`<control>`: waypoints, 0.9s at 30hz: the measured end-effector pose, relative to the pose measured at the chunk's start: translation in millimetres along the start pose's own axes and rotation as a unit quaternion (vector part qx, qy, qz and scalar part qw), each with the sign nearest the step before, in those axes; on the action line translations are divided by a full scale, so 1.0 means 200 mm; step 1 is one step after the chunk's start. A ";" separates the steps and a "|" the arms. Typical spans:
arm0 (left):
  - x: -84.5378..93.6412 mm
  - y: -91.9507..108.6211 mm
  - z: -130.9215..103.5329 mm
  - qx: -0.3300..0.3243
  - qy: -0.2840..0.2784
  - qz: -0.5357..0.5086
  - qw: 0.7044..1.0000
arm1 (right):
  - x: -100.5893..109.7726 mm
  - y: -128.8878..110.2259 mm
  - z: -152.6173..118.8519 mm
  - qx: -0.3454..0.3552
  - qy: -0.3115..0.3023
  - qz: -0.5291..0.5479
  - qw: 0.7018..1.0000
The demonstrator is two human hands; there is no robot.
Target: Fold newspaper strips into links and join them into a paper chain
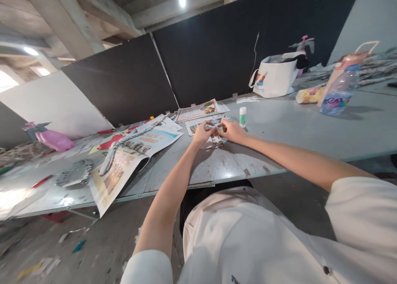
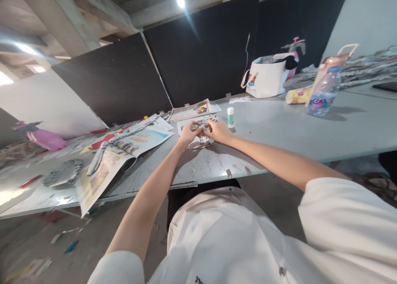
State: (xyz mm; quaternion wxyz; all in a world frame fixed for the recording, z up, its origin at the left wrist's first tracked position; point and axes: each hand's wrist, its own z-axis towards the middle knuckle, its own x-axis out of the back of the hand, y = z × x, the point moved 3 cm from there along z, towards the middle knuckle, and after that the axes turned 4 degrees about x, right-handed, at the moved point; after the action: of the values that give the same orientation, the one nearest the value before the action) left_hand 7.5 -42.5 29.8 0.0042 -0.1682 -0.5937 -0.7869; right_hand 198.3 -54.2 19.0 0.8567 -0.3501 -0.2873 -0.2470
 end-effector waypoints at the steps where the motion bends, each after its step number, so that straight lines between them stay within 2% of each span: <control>1: 0.00 0.00 0.00 0.000 0.000 -0.004 1.000 | 0.00 0.00 0.00 0.001 -0.001 0.000 1.000; 11: -0.02 0.00 0.00 0.000 0.001 -0.027 1.000 | 0.00 0.01 0.00 0.010 0.006 0.006 1.000; 21: -0.02 0.00 0.00 -0.009 -0.002 -0.010 1.000 | 0.00 0.01 0.00 0.021 -0.021 0.019 0.999; 27: -0.01 -0.03 0.02 -0.008 0.011 -0.015 1.000 | -0.01 0.03 0.01 0.017 -0.023 0.003 1.000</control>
State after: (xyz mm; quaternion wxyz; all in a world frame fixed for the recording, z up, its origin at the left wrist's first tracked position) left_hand 9.4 -38.0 25.1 -0.0021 -0.1505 -0.5899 -0.7933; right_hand 200.0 -47.9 16.4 0.8564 -0.3419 -0.3103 -0.2313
